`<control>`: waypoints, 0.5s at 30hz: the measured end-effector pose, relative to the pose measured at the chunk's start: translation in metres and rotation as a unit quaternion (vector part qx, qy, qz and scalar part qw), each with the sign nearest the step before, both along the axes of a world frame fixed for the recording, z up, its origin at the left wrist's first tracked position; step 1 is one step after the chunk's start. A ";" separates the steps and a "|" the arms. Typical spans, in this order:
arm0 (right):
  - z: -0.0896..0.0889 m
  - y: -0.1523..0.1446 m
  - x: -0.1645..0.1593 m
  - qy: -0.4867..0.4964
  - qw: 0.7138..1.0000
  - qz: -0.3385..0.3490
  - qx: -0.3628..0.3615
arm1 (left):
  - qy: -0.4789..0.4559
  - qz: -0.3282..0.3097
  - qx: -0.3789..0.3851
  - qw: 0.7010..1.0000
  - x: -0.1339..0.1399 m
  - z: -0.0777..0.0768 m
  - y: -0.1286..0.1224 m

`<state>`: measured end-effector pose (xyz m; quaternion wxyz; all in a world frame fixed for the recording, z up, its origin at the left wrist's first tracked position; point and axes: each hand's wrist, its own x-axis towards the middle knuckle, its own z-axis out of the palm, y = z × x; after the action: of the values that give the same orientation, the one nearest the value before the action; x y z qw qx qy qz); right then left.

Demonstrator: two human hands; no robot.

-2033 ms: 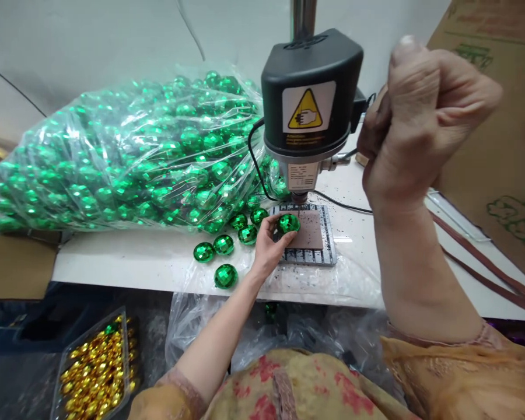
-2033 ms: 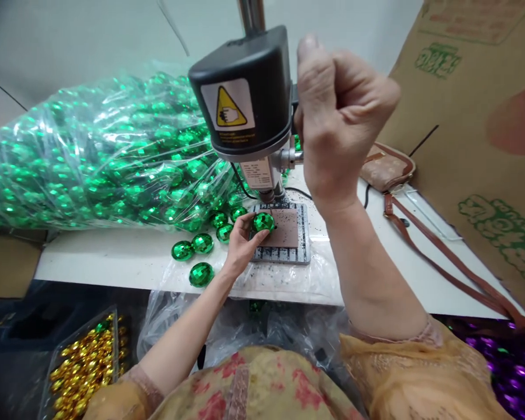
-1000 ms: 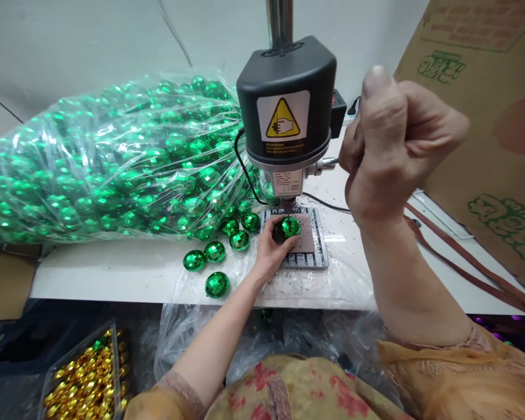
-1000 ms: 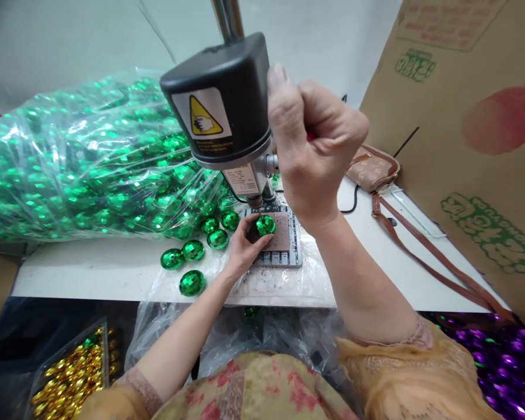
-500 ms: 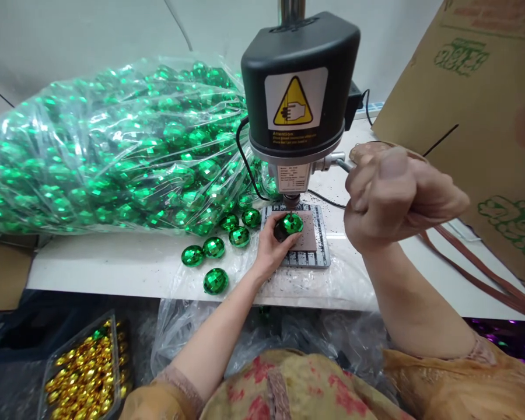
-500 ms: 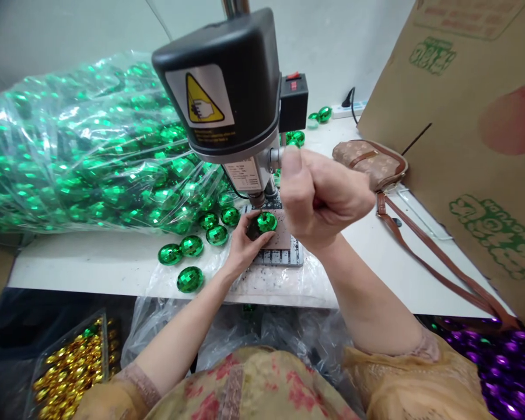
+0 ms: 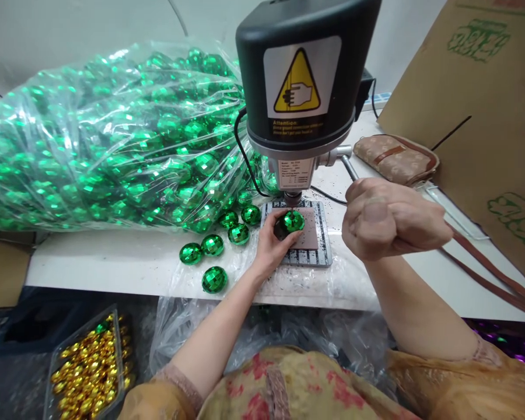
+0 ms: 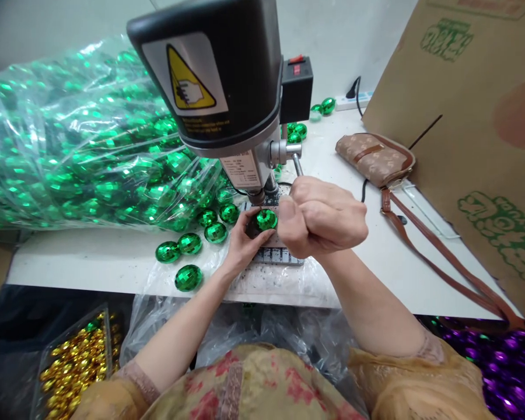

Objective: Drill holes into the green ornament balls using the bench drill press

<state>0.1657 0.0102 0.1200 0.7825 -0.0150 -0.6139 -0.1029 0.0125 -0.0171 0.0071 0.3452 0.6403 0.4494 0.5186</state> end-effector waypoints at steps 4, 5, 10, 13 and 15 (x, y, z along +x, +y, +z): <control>0.020 -0.010 -0.008 0.056 0.995 -0.022 -0.078 | -0.003 0.005 -0.006 1.000 0.000 0.001 -0.001; 0.031 -0.013 -0.011 0.086 0.988 -0.026 -0.123 | -0.004 0.008 -0.010 1.000 0.000 0.001 -0.001; 0.081 -0.012 -0.017 0.125 0.956 0.005 -0.263 | -0.029 0.054 -0.030 0.998 0.002 -0.001 -0.003; 0.090 0.000 -0.012 0.110 0.963 0.024 -0.246 | -0.001 0.115 0.002 0.993 -0.002 0.004 -0.022; 0.088 0.005 -0.010 0.114 0.964 0.025 -0.240 | 0.052 0.108 0.063 0.991 -0.010 0.009 -0.047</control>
<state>0.1559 0.0148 0.2080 0.8234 -0.1985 -0.5271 0.0697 0.0024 -0.0636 0.0162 0.2226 0.6346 0.4993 0.5463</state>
